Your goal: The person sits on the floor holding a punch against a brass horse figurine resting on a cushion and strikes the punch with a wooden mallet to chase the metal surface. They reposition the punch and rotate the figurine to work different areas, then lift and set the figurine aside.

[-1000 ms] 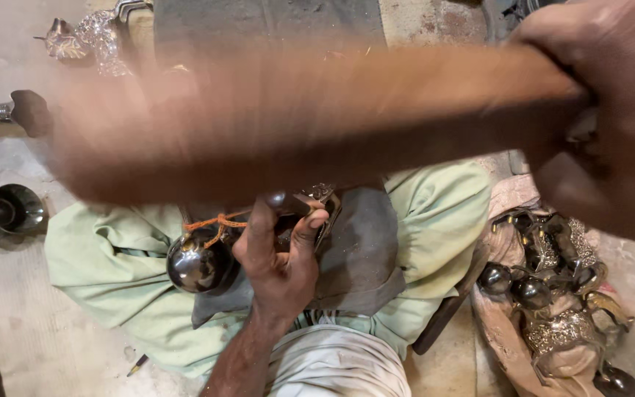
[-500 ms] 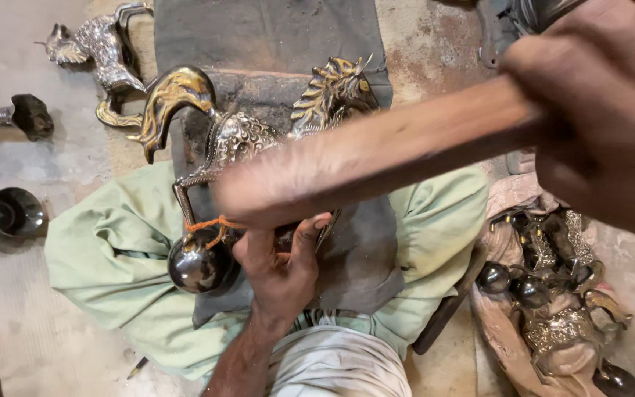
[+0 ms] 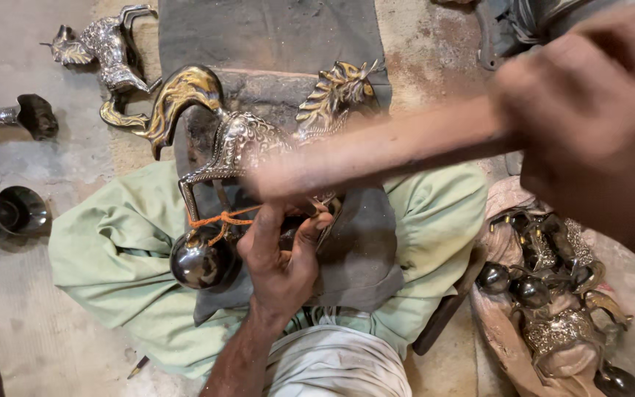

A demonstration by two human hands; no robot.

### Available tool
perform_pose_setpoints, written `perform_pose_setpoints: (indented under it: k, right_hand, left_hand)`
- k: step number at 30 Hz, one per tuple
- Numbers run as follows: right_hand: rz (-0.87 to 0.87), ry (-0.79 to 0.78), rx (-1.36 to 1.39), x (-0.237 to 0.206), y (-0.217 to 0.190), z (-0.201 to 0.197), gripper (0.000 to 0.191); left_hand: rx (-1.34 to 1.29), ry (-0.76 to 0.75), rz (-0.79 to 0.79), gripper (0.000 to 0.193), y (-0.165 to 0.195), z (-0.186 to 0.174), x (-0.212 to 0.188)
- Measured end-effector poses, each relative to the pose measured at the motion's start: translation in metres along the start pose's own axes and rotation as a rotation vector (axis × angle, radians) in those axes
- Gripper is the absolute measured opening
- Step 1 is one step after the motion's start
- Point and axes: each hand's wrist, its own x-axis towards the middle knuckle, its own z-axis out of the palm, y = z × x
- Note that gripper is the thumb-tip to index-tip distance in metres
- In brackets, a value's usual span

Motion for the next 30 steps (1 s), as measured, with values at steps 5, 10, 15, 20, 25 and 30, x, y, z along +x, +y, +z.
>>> perform_pose_setpoints:
  k: [5, 10, 15, 20, 25, 30]
  right_hand:
    - [0.229, -0.215, 0.185, 0.001, 0.004, -0.005, 0.044]
    - [-0.008, -0.016, -0.116, -0.009, -0.004, -0.006, 0.054]
    - [0.126, -0.029, 0.073, -0.013, -0.013, -0.006, 0.054]
    - [0.085, -0.026, 0.010, -0.011, -0.015, -0.012, 0.059]
    - [0.042, 0.011, -0.141, -0.023, -0.018, -0.007, 0.053]
    - [0.108, 0.052, -0.106, -0.050, -0.015, 0.012, 0.038]
  left_hand:
    - [-0.045, -0.027, -0.009, 0.035, 0.000, 0.001, -0.002]
    - [-0.026, -0.064, -0.026, 0.026, 0.001, -0.002, 0.000]
    - [0.050, -0.097, 0.018, 0.027, 0.003, -0.005, 0.002]
    - [-0.002, -0.130, 0.006, 0.027, 0.006, -0.006, 0.004]
    - [0.141, -0.199, 0.081, 0.026, 0.005, -0.011, 0.005]
    - [0.116, -0.214, 0.170, 0.023, -0.002, -0.011, 0.001]
